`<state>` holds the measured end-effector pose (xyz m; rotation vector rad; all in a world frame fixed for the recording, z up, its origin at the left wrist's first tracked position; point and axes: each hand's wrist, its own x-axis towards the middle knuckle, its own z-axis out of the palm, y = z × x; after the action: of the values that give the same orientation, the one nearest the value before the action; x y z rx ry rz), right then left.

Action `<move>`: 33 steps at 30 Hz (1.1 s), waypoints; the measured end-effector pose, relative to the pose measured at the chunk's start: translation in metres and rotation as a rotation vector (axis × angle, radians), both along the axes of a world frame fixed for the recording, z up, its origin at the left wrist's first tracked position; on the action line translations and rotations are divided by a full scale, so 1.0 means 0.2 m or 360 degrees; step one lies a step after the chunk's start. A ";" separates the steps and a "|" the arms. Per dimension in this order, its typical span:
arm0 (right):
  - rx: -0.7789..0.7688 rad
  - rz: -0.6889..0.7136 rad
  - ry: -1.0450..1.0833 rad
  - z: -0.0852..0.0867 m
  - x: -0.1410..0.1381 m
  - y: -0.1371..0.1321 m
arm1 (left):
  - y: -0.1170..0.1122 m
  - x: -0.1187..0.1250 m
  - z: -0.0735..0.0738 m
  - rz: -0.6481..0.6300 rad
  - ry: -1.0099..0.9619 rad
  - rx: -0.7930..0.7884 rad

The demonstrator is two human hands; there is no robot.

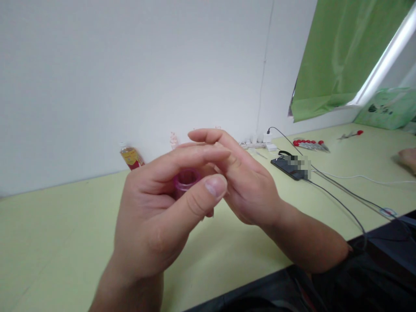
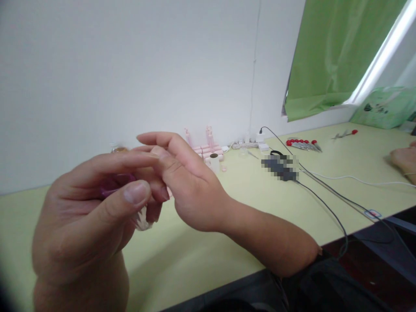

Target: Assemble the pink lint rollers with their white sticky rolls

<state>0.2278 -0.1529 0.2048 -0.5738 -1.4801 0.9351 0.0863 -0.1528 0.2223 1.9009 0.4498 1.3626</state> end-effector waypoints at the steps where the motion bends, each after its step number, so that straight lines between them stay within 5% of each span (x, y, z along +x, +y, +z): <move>1: 0.0033 -0.0020 0.0093 0.00 -0.01 0.01 | 0.00 0.00 0.00 0.0030 -0.0044 0.0015; 9: 0.0076 0.0055 0.0323 0.00 -0.04 0.01 | -0.02 0.00 0.04 0.0243 0.0344 0.0151; 24: 0.0247 -0.0312 0.0161 0.00 -0.02 0.02 | -0.02 0.01 0.03 0.0446 0.0363 0.0330; 33: 0.0277 -0.0342 0.0125 0.00 -0.02 0.01 | -0.01 0.00 0.02 0.0444 0.0360 0.0343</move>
<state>0.2229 -0.1505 0.2052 -0.5499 -1.3827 0.6478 0.0861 -0.1551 0.2262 2.2484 0.7277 1.4239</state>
